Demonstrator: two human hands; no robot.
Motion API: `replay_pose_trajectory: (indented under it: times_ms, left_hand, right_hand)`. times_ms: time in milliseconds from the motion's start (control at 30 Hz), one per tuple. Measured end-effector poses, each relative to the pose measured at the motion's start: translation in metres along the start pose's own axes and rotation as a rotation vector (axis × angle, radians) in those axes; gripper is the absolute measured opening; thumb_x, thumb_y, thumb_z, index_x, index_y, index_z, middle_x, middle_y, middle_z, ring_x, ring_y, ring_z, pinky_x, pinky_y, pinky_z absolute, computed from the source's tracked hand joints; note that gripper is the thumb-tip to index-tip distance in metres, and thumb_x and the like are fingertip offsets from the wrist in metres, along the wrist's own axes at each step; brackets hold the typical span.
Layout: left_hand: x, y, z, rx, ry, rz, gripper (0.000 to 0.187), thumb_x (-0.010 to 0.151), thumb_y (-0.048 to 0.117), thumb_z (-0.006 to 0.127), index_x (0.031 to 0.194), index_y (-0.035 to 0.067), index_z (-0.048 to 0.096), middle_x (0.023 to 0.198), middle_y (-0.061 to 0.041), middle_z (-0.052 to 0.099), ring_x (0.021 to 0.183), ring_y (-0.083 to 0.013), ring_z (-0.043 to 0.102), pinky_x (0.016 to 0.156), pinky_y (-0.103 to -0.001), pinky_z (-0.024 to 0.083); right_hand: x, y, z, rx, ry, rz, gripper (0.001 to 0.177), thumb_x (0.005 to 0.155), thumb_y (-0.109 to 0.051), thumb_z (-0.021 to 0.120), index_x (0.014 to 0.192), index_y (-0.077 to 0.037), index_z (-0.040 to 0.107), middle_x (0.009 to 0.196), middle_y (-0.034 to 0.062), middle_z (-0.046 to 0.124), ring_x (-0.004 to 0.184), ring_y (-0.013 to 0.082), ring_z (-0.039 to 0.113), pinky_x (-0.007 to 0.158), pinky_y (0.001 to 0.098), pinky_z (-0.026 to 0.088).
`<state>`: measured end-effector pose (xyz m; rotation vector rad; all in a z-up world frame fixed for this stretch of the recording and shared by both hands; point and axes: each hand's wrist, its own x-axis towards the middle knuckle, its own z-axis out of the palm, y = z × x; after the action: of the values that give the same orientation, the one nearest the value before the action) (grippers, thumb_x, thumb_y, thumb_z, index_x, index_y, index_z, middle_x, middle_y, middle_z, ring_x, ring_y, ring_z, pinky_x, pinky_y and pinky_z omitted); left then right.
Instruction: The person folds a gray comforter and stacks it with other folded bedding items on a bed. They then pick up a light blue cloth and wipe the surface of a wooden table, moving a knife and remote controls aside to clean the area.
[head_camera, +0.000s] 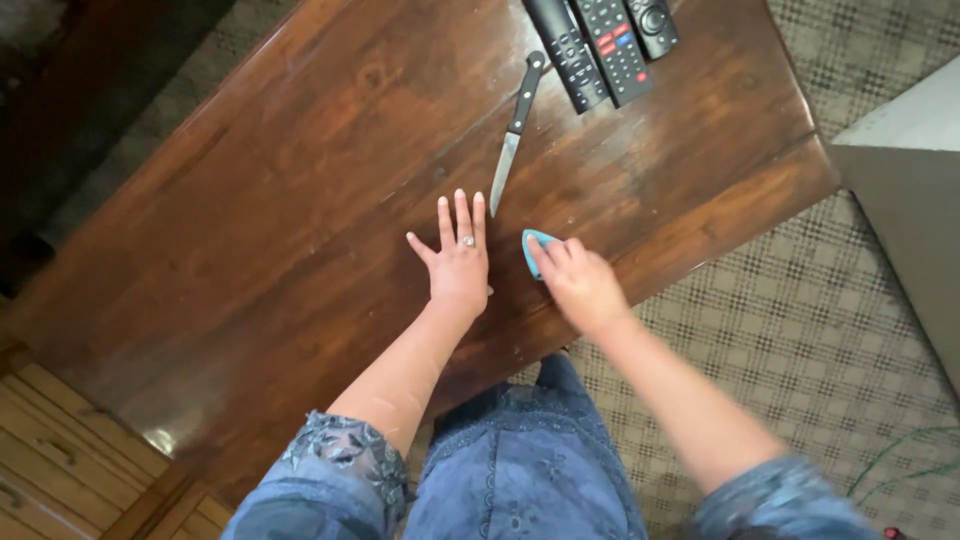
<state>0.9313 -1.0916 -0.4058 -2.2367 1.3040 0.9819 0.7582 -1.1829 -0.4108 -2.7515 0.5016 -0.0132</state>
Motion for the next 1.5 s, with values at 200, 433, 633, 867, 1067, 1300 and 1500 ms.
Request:
replay_pose_trajectory:
  times_ms: [200,433,633,867,1067,1300,1500]
  left_hand:
    - [0.004,0.001,0.003,0.004,-0.022,-0.009,0.141,0.069,0.037,0.094,0.162,0.008,-0.008,0.17,-0.017,-0.006,0.157,-0.0394,0.0,0.108,-0.082,0.024]
    - [0.006,0.003,0.006,0.02,-0.024,-0.01,0.143,0.068,0.039,0.094,0.162,0.008,-0.009,0.17,-0.017,-0.007,0.157,-0.0413,-0.001,0.107,-0.084,0.023]
    - [0.008,0.004,0.004,0.046,-0.047,-0.018,0.145,0.067,0.04,0.094,0.163,0.008,-0.01,0.17,-0.018,-0.009,0.157,-0.042,-0.002,0.107,-0.083,0.023]
    - [0.009,0.004,0.005,0.066,-0.055,-0.026,0.144,0.068,0.041,0.093,0.162,0.008,-0.011,0.17,-0.018,-0.009,0.157,-0.0419,-0.002,0.107,-0.083,0.023]
    - [0.009,0.002,0.004,0.041,-0.065,-0.027,0.144,0.068,0.04,0.094,0.162,0.012,-0.012,0.17,-0.016,-0.009,0.157,-0.0402,-0.002,0.107,-0.084,0.022]
    - [0.01,0.004,0.007,-0.028,-0.032,-0.042,0.147,0.065,0.036,0.097,0.163,0.013,-0.011,0.171,-0.015,-0.008,0.157,-0.039,-0.001,0.108,-0.085,0.019]
    - [0.009,0.006,0.008,-0.035,-0.025,-0.078,0.15,0.061,0.034,0.098,0.163,0.017,-0.011,0.172,-0.012,-0.007,0.158,-0.0372,-0.002,0.109,-0.083,0.018]
  right_hand:
    - [0.022,0.12,-0.029,-0.22,0.042,0.029,0.05,0.092,-0.01,0.06,0.14,-0.021,0.06,0.086,0.0067,0.058,0.071,0.024,0.064,0.057,0.0382,0.053]
    - [0.035,0.077,-0.003,-0.166,0.207,0.589,0.044,0.1,-0.012,0.057,0.145,-0.015,0.058,0.095,0.0118,0.062,0.069,0.0295,0.066,0.058,0.0424,0.054]
    - [0.01,0.006,0.008,0.021,0.115,0.152,0.052,0.092,-0.014,0.058,0.144,-0.018,0.06,0.111,0.0118,0.069,0.072,0.0264,0.063,0.06,0.0401,0.055]
    - [-0.001,0.134,-0.02,-0.235,0.004,0.005,0.054,0.095,-0.012,0.059,0.145,-0.031,0.06,0.084,0.004,0.056,0.072,0.0241,0.062,0.056,0.039,0.051]
    - [-0.004,0.201,-0.034,-0.448,0.01,0.395,0.066,0.101,-0.008,0.058,0.164,-0.02,0.043,0.103,0.0119,0.056,0.072,0.0275,0.065,0.057,0.0415,0.053]
    - [-0.002,0.195,-0.007,-0.227,0.188,0.888,0.049,0.112,-0.01,0.046,0.159,-0.003,0.031,0.129,0.019,0.057,0.09,0.0408,0.069,0.07,0.0507,0.055]
    - [-0.004,0.117,0.015,-0.065,0.196,1.009,0.05,0.11,-0.014,0.043,0.157,-0.003,0.029,0.125,0.019,0.059,0.092,0.042,0.069,0.075,0.052,0.055]
